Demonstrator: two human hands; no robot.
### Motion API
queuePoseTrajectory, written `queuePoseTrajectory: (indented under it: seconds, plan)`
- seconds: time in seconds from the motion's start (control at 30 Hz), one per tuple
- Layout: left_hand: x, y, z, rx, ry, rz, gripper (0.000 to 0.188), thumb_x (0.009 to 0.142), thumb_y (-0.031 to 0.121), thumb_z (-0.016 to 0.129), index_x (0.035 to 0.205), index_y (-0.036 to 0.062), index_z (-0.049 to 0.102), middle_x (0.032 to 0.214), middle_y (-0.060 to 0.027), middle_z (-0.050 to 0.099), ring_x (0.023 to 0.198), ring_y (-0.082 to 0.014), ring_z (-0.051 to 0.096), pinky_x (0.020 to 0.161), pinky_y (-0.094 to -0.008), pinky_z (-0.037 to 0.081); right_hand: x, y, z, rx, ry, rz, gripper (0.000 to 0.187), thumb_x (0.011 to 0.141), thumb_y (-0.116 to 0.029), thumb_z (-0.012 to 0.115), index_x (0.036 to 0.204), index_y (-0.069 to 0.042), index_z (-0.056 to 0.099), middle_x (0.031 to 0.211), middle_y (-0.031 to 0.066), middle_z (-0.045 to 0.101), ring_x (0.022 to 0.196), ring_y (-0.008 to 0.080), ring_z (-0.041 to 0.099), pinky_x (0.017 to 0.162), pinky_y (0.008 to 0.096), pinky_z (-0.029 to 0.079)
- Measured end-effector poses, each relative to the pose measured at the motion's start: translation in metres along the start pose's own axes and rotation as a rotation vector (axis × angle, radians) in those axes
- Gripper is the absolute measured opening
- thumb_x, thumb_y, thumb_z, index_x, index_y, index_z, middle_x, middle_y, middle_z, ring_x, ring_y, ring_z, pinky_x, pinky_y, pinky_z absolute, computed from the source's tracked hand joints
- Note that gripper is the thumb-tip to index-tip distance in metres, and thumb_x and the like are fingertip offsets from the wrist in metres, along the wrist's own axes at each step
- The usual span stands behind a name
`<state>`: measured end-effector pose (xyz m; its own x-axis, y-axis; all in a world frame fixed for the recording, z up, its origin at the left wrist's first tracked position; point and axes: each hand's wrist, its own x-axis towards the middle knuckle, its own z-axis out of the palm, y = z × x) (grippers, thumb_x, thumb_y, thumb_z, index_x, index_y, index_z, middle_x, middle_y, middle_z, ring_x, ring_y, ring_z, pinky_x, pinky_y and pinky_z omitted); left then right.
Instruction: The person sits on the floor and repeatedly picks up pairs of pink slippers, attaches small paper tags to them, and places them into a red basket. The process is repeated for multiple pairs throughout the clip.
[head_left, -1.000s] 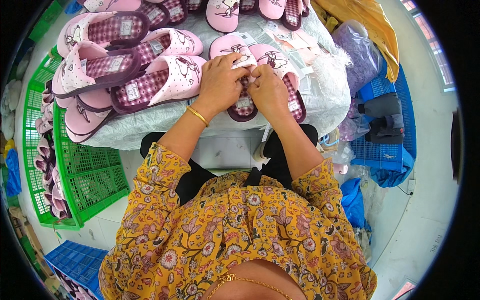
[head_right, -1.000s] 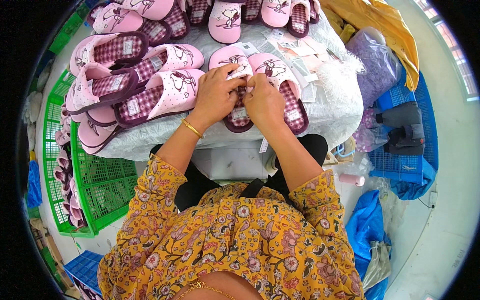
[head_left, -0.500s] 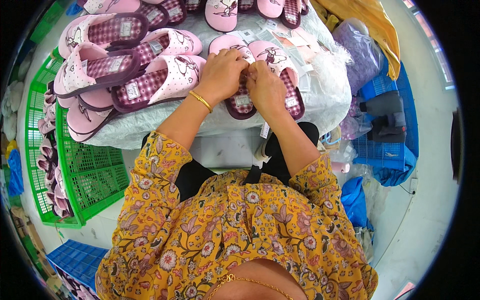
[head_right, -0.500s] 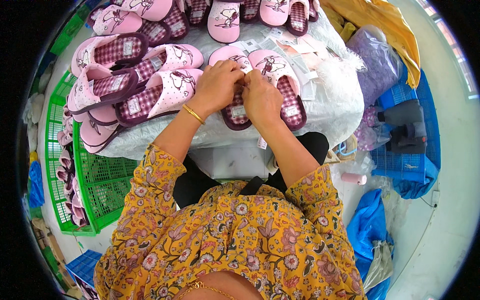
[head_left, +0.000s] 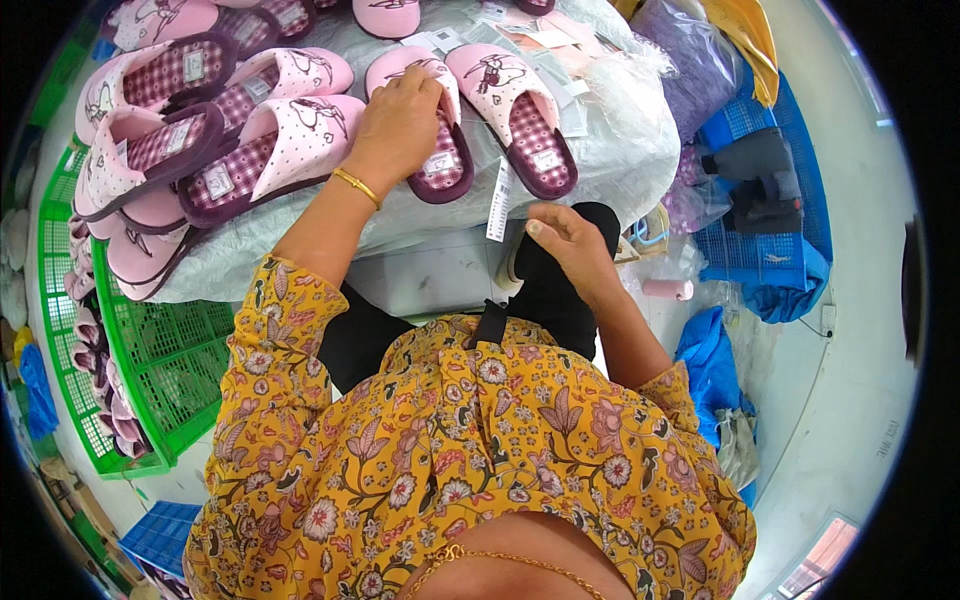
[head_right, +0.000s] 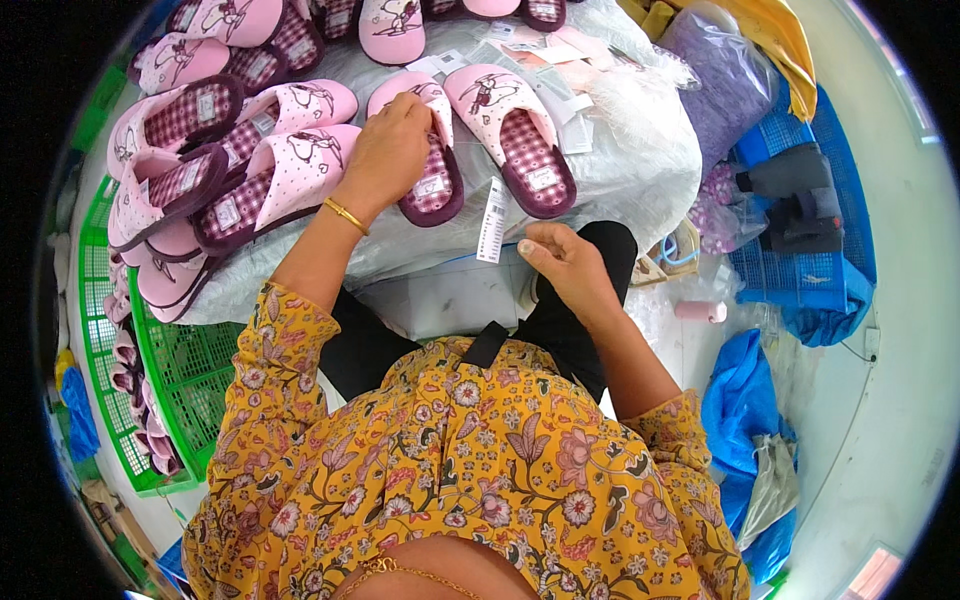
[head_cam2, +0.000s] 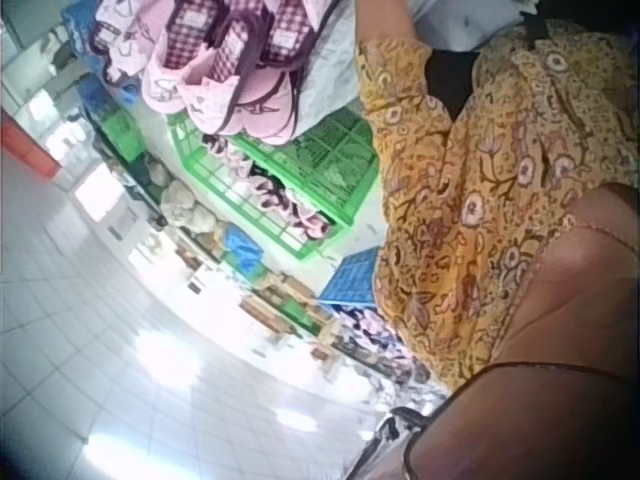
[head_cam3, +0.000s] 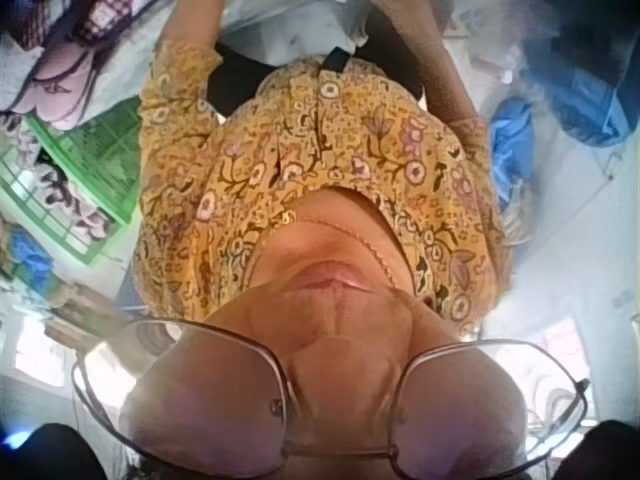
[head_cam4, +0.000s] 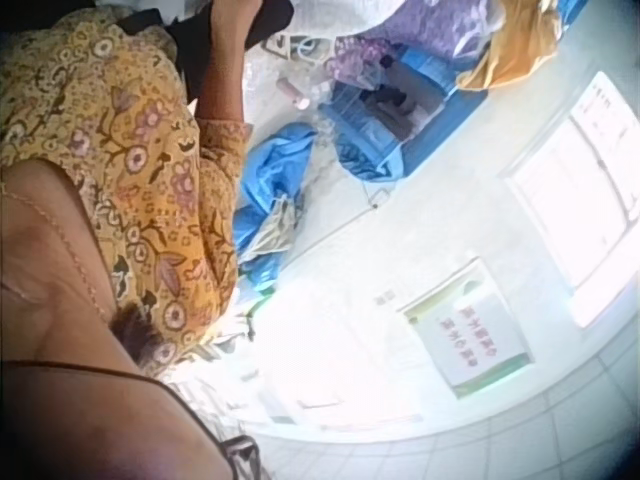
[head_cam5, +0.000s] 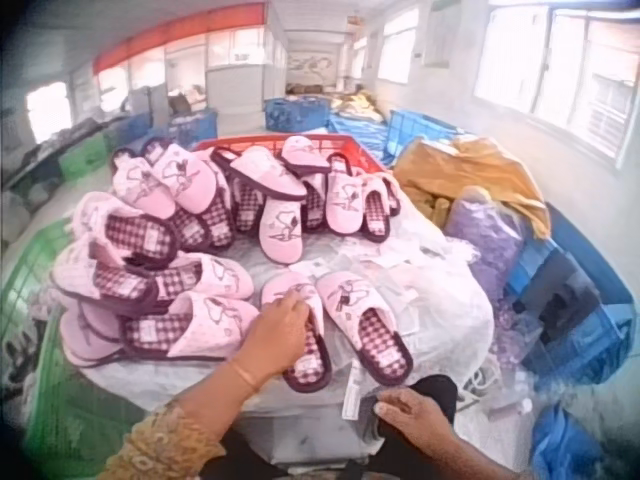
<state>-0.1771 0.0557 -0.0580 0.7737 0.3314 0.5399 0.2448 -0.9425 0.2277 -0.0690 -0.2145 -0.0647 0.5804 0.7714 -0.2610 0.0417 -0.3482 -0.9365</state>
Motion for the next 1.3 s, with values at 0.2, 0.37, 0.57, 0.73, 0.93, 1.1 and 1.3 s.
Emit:
queuePoseTrajectory:
  seconds: [0.2,0.37,0.57,0.73,0.93,1.1,1.3]
  plan:
    - [0.002,0.003,-0.003,0.033,-0.070,-0.034,0.012,0.085,0.005,0.052,0.095,0.0008,0.056,0.102,-0.0168,0.056,0.088,-0.0371,0.061,0.077,-0.0468,0.052,0.025,0.006,0.030,0.573,-0.043,-0.029,0.050,0.085,-0.015,0.075,0.127,0.003,0.054,0.125,0.0089,0.058,0.112,0.0153,0.055,0.100,0.0317,0.039]
    - [0.004,0.007,-0.006,0.070,-0.123,-0.039,0.014,0.083,0.007,0.054,0.095,-0.0004,0.058,0.104,-0.0172,0.056,0.087,-0.0345,0.064,0.078,-0.0434,0.052,0.042,0.009,0.049,0.622,0.091,0.005,0.035,0.084,-0.018,0.077,0.112,-0.007,0.059,0.096,-0.0056,0.059,0.077,0.0039,0.047,0.070,0.0220,0.038]
    - [0.004,0.007,-0.009,0.063,-0.106,0.008,0.014,0.082,0.006,0.055,0.095,0.0001,0.058,0.102,-0.0166,0.056,0.087,-0.0346,0.063,0.078,-0.0435,0.052,0.056,0.021,0.057,0.801,0.075,0.111,0.022,0.086,-0.010,0.073,0.101,-0.010,0.058,0.089,-0.0036,0.059,0.077,0.0077,0.054,0.066,0.0249,0.042]
    - [0.001,0.008,-0.005,0.081,-0.085,-0.003,0.016,0.083,0.007,0.056,0.097,0.0010,0.058,0.104,-0.0154,0.057,0.090,-0.0347,0.063,0.079,-0.0432,0.052,0.036,0.014,0.054,0.998,0.014,0.243,0.018,0.087,-0.014,0.070,0.098,-0.008,0.057,0.081,-0.0018,0.055,0.066,0.0077,0.050,0.059,0.0259,0.040]
    - [-0.002,0.006,-0.005,0.051,-0.081,0.016,0.015,0.083,0.007,0.055,0.097,0.0032,0.060,0.107,-0.0148,0.059,0.093,-0.0340,0.063,0.082,-0.0429,0.051,0.007,-0.029,0.054,0.956,0.052,0.413,0.014,0.090,-0.017,0.068,0.090,-0.009,0.056,0.077,-0.0013,0.053,0.063,0.0088,0.049,0.058,0.0271,0.039]
    - [-0.002,0.009,0.000,0.059,-0.030,0.012,0.011,0.082,0.007,0.055,0.091,0.0037,0.061,0.106,-0.0145,0.060,0.094,-0.0330,0.062,0.082,-0.0428,0.050,0.003,-0.025,0.056,1.084,0.093,0.414,0.014,0.091,-0.017,0.067,0.090,-0.008,0.057,0.079,-0.0006,0.054,0.062,0.0094,0.049,0.059,0.0286,0.040]
    - [-0.004,0.011,-0.002,0.087,-0.024,-0.002,0.010,0.080,0.007,0.058,0.088,0.0039,0.062,0.103,-0.0149,0.059,0.092,-0.0327,0.062,0.079,-0.0430,0.050,-0.009,-0.051,0.052,1.200,0.003,0.517,0.015,0.093,-0.019,0.065,0.086,-0.010,0.056,0.071,-0.0025,0.054,0.056,0.0093,0.050,0.057,0.0292,0.040]
